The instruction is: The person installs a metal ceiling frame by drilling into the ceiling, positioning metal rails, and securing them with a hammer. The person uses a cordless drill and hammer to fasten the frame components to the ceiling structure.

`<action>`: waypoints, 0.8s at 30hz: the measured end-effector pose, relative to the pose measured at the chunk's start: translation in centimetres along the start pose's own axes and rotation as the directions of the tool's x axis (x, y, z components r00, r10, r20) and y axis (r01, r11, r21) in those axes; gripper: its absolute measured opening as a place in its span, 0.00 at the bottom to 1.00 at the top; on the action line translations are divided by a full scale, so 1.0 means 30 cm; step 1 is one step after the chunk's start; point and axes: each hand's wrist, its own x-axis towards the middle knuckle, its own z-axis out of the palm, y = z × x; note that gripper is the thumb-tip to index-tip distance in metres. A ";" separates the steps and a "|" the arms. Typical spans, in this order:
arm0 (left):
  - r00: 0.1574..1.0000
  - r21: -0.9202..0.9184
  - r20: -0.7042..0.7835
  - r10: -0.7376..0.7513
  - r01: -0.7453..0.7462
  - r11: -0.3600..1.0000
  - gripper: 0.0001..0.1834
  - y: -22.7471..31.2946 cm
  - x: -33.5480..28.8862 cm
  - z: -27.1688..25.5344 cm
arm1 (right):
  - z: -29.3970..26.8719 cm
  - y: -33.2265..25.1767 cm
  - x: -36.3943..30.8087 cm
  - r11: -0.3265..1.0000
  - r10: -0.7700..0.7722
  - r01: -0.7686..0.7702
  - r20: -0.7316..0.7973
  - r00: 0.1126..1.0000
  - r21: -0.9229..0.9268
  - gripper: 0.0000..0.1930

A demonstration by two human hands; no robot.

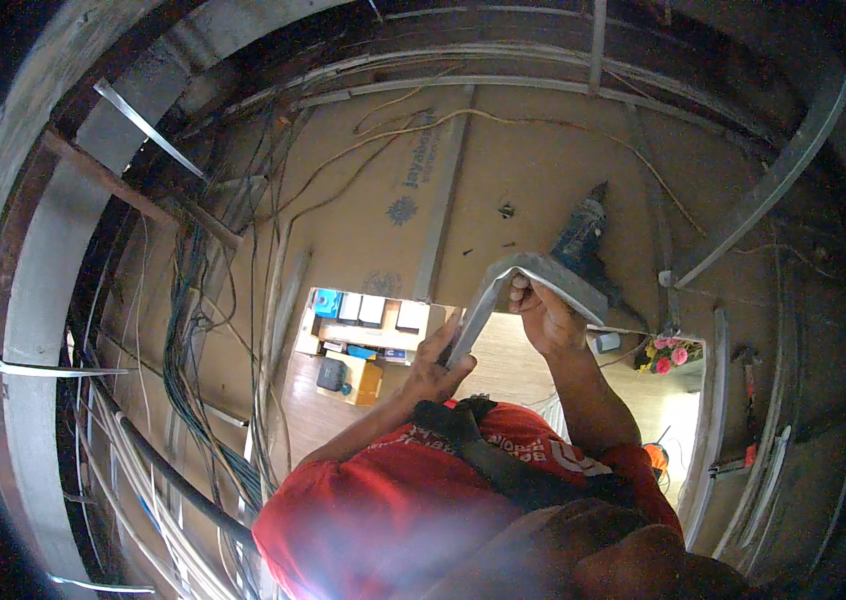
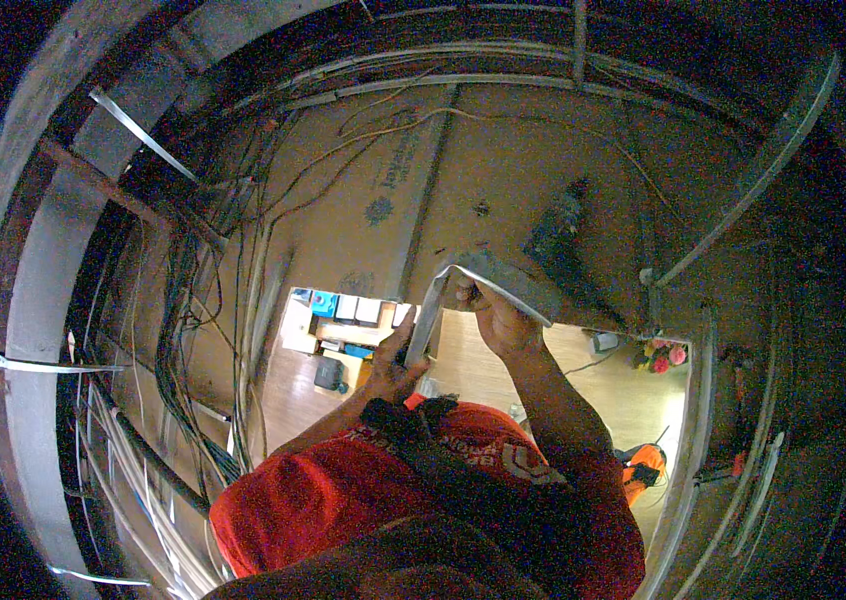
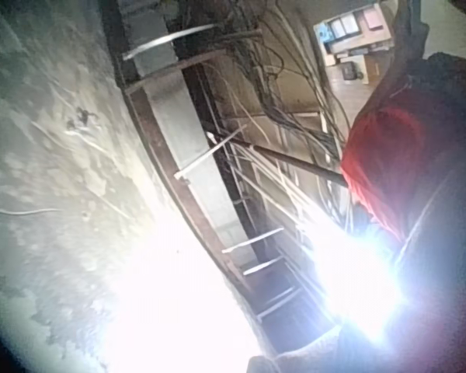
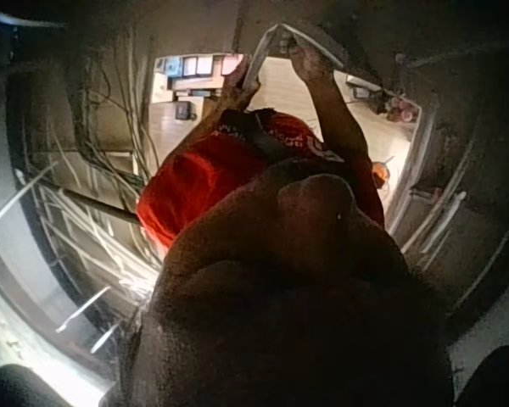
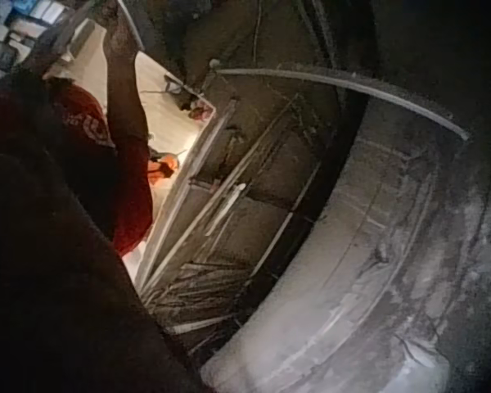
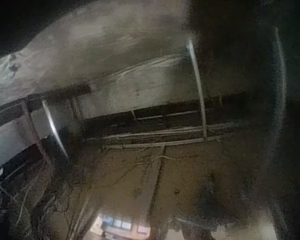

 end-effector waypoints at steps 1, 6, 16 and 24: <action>0.994 -0.055 0.018 -0.109 0.110 0.992 0.39 0.003 -0.003 -0.001 | 0.000 -0.007 0.005 1.000 0.021 -0.021 -0.010 1.000 -0.008 0.09; 0.983 -0.123 0.039 -0.180 0.184 0.975 0.37 0.027 0.006 0.009 | 0.025 -0.022 -0.005 0.996 0.073 -0.071 -0.035 0.997 0.054 0.09; 0.922 -0.006 -0.018 -0.387 0.387 0.922 0.39 -0.034 -0.064 0.020 | 0.035 0.005 0.014 0.945 0.145 -0.169 -0.105 0.984 -0.279 0.10; 0.964 -0.002 0.061 -0.259 0.260 0.966 0.34 -0.064 0.032 0.052 | 0.026 -0.148 -0.096 0.748 0.071 -0.165 -0.170 0.983 -0.643 0.12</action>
